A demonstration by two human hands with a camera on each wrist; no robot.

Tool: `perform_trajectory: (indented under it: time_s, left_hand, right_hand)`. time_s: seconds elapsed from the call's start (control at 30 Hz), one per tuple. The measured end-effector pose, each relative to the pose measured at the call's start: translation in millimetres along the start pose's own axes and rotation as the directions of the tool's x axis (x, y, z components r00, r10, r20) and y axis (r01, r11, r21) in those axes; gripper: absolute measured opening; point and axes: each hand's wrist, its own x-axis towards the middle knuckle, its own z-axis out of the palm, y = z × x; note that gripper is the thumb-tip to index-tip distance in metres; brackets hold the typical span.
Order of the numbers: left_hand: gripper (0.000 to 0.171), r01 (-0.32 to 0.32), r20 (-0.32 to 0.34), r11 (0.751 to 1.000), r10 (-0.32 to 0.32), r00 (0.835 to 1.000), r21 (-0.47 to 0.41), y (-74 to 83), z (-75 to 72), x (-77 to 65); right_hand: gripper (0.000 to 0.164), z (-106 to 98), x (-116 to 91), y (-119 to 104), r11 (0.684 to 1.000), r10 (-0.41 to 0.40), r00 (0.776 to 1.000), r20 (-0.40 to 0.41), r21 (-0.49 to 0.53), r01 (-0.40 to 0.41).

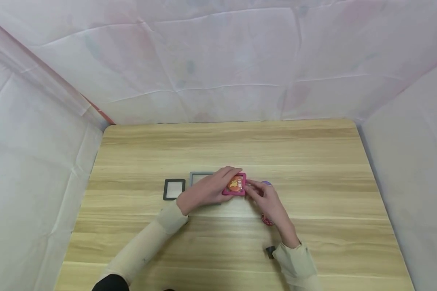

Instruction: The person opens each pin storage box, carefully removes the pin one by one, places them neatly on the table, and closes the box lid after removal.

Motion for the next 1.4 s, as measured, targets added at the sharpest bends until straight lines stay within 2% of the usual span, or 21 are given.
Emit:
perform_trajectory:
  time_s: [0.23, 0.47, 0.7, 0.97, 1.2, 1.37, 1.4]
  left_hand:
    - [0.083, 0.025, -0.001, 1.000, -0.025, 1.000, -0.008, 0.4, -1.7, -17.0]
    - [0.082, 0.047, 0.014, 0.998, -0.046, 0.999, -0.038, 0.3, -1.9, -30.3]
    - [0.082, 0.030, 0.002, 0.999, -0.029, 1.000, -0.041, 0.6, -4.6, -43.8]
    - [0.085, 0.014, -0.018, 0.981, -0.018, 1.000, -0.195, -1.2, -5.9, -54.0]
    - [0.092, -0.013, -0.043, 0.962, 0.001, 0.999, -0.274, -1.6, -6.1, -58.0]
    - [0.102, -0.013, -0.051, 0.941, -0.004, 0.999, -0.338, 0.0, -5.8, -59.4]
    - [0.103, -0.019, -0.054, 0.936, 0.000, 0.999, -0.351, 0.3, -6.0, -59.6]
  right_hand:
    - [0.043, 7, 1, 1, 0.992, -0.056, 0.996, 0.076, 0.115, 0.047]
    - [0.039, 14, 0, -3, 0.982, -0.064, 0.988, 0.141, 0.183, 0.038]
    - [0.036, 21, -1, -8, 0.936, -0.053, 0.969, 0.240, 0.350, -0.035]
    - [0.038, 24, -2, -12, 0.929, -0.022, 0.966, 0.259, 0.363, -0.076]
    - [0.040, 27, 0, -12, 0.924, -0.068, 0.961, 0.267, 0.381, -0.041]
    - [0.053, 29, 1, -13, 0.886, -0.053, 0.953, 0.299, 0.454, -0.093]
    - [0.055, 29, 1, -13, 0.865, -0.050, 0.947, 0.316, 0.488, -0.118]
